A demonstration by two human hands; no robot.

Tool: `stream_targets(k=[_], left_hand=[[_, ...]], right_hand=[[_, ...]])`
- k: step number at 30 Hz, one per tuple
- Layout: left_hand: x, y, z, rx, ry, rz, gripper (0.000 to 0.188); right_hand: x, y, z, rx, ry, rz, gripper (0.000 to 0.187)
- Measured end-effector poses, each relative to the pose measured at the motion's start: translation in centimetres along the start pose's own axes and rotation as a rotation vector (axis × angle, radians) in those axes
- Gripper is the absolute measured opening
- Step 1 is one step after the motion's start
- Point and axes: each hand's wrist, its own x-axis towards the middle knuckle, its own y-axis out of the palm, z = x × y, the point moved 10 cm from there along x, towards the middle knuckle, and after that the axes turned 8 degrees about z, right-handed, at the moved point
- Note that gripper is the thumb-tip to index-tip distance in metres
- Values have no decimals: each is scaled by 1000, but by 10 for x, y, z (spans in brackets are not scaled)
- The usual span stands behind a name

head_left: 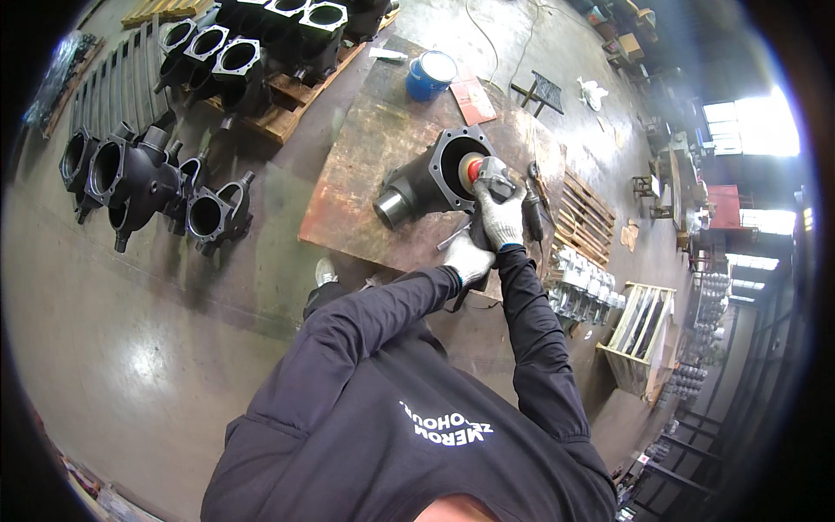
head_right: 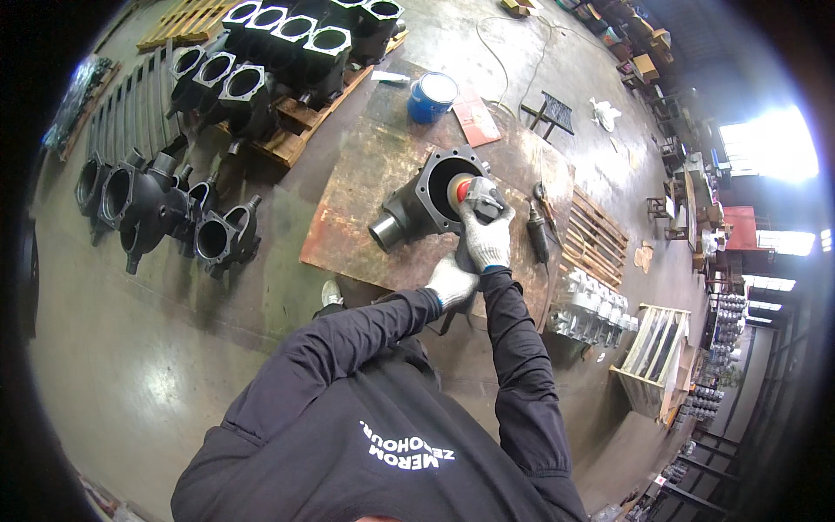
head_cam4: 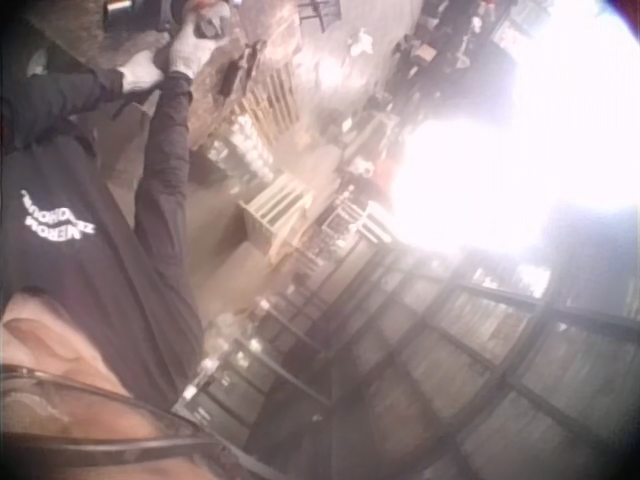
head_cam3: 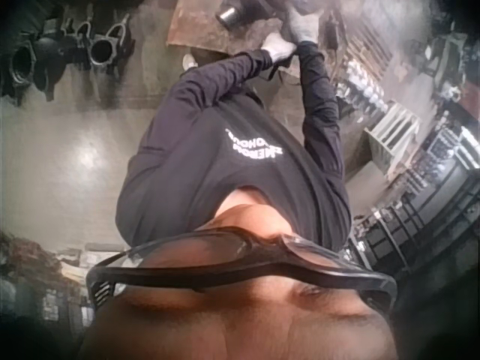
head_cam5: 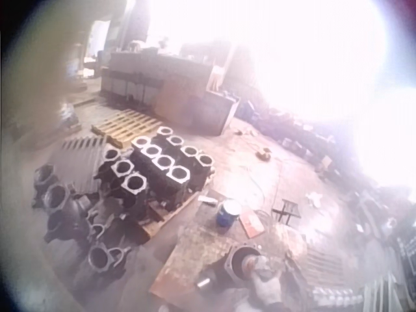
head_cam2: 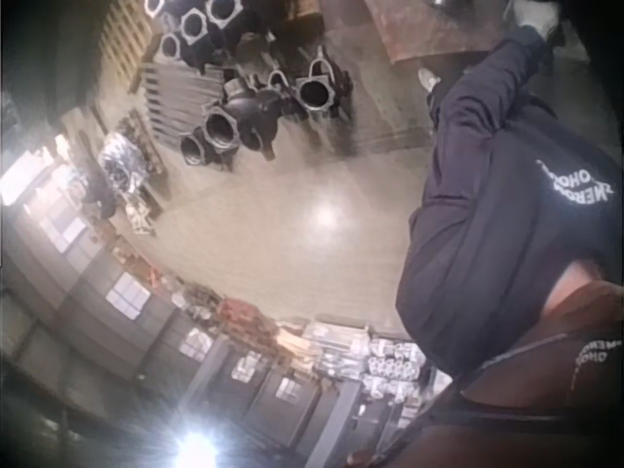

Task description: The person uses an angle grinder to smooth the edges and surfaces of a dark metal casting on a workbench. They reposition the part several times to access different areas, then switch to a smaller rotary tool to finish the interior of a cylindrical opening.

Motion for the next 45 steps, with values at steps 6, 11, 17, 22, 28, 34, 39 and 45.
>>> stream_targets(k=[6, 11, 17, 22, 28, 34, 39, 45], left_hand=[[5, -1, 25, 6, -79, -18, 59], [7, 4, 22, -61, 41, -34, 73], [4, 3, 26, 178, 33, 1, 58], [8, -1, 44, 122, -23, -25, 58], [0, 1, 32, -2, 67, -49, 57], [-11, -12, 13, -41, -13, 3, 58], [-16, -10, 1, -159, -40, 31, 54], [-20, -11, 3, 3, -46, 7, 52]], right_hand=[[4, 11, -16, -15, 45, 32, 89], [5, 5, -13, -29, -18, -16, 93], [-7, 13, 3, -6, -45, 45, 90], [-10, 17, 2, -41, 32, 58, 91], [-12, 7, 7, 5, -99, -50, 84], [-6, 27, -5, -146, 52, 45, 91], [-6, 26, 15, -147, -5, 67, 91], [-15, 15, 21, -135, 13, 41, 100]])
